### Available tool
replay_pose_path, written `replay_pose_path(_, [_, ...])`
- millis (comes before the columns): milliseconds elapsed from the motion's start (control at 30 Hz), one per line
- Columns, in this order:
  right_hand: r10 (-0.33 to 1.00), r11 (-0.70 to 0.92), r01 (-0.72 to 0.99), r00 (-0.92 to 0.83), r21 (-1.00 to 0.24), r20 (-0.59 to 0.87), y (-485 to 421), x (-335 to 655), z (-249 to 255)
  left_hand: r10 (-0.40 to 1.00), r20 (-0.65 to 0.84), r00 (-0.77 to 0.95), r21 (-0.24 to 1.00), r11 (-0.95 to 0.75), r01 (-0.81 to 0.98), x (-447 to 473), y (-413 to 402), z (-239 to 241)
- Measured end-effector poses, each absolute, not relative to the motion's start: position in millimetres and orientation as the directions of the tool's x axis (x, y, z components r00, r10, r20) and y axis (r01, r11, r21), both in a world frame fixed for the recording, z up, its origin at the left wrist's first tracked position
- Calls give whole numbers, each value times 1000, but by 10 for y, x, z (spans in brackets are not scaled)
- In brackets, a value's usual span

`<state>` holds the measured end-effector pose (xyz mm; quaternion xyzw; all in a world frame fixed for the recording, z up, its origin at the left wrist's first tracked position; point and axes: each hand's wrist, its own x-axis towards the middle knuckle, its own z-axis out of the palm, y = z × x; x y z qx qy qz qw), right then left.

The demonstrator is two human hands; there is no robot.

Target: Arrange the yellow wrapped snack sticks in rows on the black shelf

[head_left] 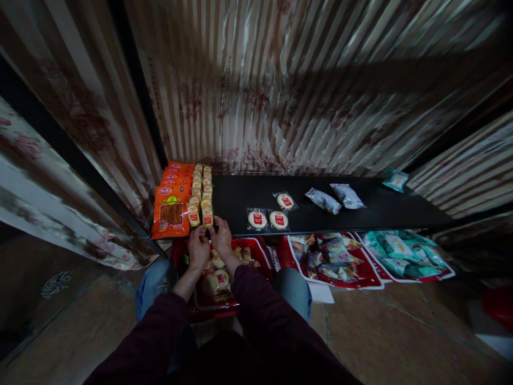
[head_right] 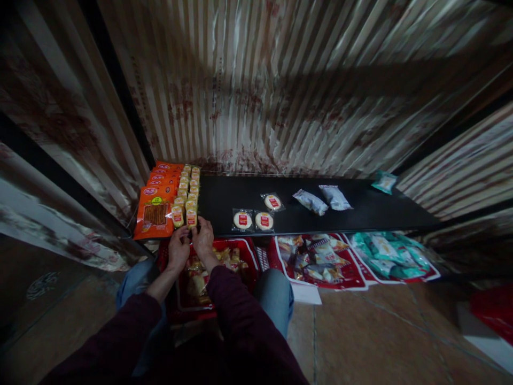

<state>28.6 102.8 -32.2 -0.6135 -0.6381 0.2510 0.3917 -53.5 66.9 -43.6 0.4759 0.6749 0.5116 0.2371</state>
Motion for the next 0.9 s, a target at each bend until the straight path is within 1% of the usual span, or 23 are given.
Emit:
replay_pose_path(233, [976, 124, 526, 90, -841, 200, 911, 319, -352, 889, 122, -442, 912, 76, 404, -525, 604, -453])
replay_pose_path(400, [967, 133, 475, 131, -870, 220, 801, 367, -379, 904, 124, -408, 887, 83, 454, -489, 527, -489])
replay_pose_path(500, [965, 135, 469, 138, -873, 224, 696, 417, -427, 918, 96, -384, 873, 107, 477, -439, 437, -588])
replay_pose_path(600, [967, 131, 486, 129, -864, 219, 572, 470, -538, 943, -6, -332, 856, 176, 485, -386, 333, -733])
replay_pose_path(700, [979, 83, 519, 118, -851, 167, 456, 521, -728, 958, -139, -252, 824, 253, 506, -344, 234, -893])
replay_pose_path(800, [996, 1, 582, 71, -813, 52, 341, 592, -988, 944, -239, -228, 786, 326, 525, -308, 127, -1064])
replay_pose_path(900, [995, -93, 679, 45, -729, -86, 188, 693, -1261, 900, -363, -243, 717, 436, 544, -279, -7, -1241])
